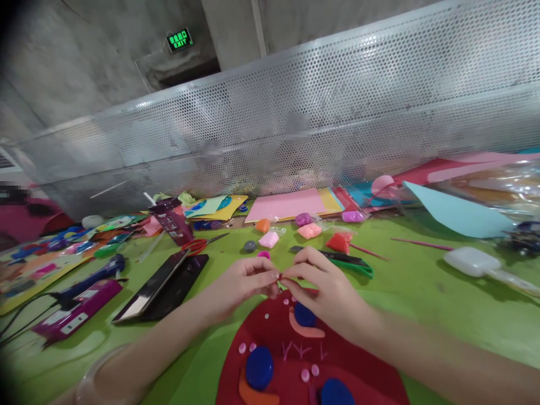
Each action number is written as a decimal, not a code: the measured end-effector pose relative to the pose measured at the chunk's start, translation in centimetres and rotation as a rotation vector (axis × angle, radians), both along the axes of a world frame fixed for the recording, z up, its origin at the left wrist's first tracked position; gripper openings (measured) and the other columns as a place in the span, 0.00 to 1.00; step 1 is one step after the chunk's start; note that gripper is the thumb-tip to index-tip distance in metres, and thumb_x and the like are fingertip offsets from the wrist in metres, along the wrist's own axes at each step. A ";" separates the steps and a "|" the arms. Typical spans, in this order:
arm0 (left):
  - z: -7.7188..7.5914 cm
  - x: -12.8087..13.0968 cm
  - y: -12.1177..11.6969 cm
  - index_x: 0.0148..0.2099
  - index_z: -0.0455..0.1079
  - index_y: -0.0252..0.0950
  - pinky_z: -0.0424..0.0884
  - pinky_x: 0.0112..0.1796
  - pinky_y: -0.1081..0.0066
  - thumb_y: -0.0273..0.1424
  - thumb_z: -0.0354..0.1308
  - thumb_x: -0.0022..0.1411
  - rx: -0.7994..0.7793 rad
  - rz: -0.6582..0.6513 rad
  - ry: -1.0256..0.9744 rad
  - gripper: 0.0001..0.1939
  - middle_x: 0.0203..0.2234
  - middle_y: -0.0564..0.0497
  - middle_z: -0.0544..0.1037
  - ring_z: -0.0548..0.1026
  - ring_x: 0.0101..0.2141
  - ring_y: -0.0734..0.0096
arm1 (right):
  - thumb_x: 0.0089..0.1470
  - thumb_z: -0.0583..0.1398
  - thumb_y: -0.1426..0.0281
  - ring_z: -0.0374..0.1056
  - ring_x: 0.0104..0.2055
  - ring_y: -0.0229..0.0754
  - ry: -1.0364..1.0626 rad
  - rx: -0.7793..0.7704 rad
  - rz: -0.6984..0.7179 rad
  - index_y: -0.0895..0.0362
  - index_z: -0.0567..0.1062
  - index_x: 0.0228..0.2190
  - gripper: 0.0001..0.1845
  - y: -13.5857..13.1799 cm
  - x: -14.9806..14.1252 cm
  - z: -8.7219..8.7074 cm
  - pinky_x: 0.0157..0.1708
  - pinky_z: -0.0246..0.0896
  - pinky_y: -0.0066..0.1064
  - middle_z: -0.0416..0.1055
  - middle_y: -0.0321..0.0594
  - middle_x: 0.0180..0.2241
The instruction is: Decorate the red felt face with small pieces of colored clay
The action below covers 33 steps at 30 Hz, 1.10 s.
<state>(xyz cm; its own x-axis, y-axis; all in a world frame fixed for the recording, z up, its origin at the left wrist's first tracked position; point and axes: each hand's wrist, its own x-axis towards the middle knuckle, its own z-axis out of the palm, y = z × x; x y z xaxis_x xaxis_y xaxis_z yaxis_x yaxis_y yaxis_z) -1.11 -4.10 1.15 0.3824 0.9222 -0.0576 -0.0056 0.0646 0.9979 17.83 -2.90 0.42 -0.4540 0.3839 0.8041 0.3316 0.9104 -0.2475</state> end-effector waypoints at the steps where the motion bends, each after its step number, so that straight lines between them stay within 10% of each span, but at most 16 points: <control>1: 0.0 0.0 0.0 0.31 0.70 0.32 0.66 0.34 0.70 0.36 0.63 0.51 0.005 0.003 0.017 0.12 0.24 0.51 0.73 0.70 0.27 0.73 | 0.54 0.56 0.74 0.66 0.31 0.35 -0.005 -0.013 -0.002 0.55 0.72 0.29 0.05 0.0 0.0 0.0 0.29 0.67 0.26 0.65 0.38 0.29; 25: 0.7 0.1 0.1 0.35 0.73 0.30 0.69 0.35 0.66 0.37 0.67 0.43 -0.150 -0.002 -0.176 0.18 0.23 0.49 0.76 0.75 0.26 0.70 | 0.51 0.59 0.69 0.71 0.27 0.40 0.014 0.064 -0.110 0.48 0.72 0.29 0.02 1.2 0.3 0.3 0.25 0.69 0.21 0.69 0.41 0.27; 33: -0.2 0.4 0.6 0.29 0.72 0.30 0.69 0.38 0.59 0.43 0.69 0.34 -0.167 -0.011 -0.228 0.23 0.21 0.50 0.74 0.73 0.22 0.72 | 0.42 0.61 0.66 0.73 0.27 0.47 -0.064 0.061 -0.045 0.39 0.74 0.33 0.13 4.0 1.7 -2.4 0.26 0.68 0.24 0.72 0.49 0.26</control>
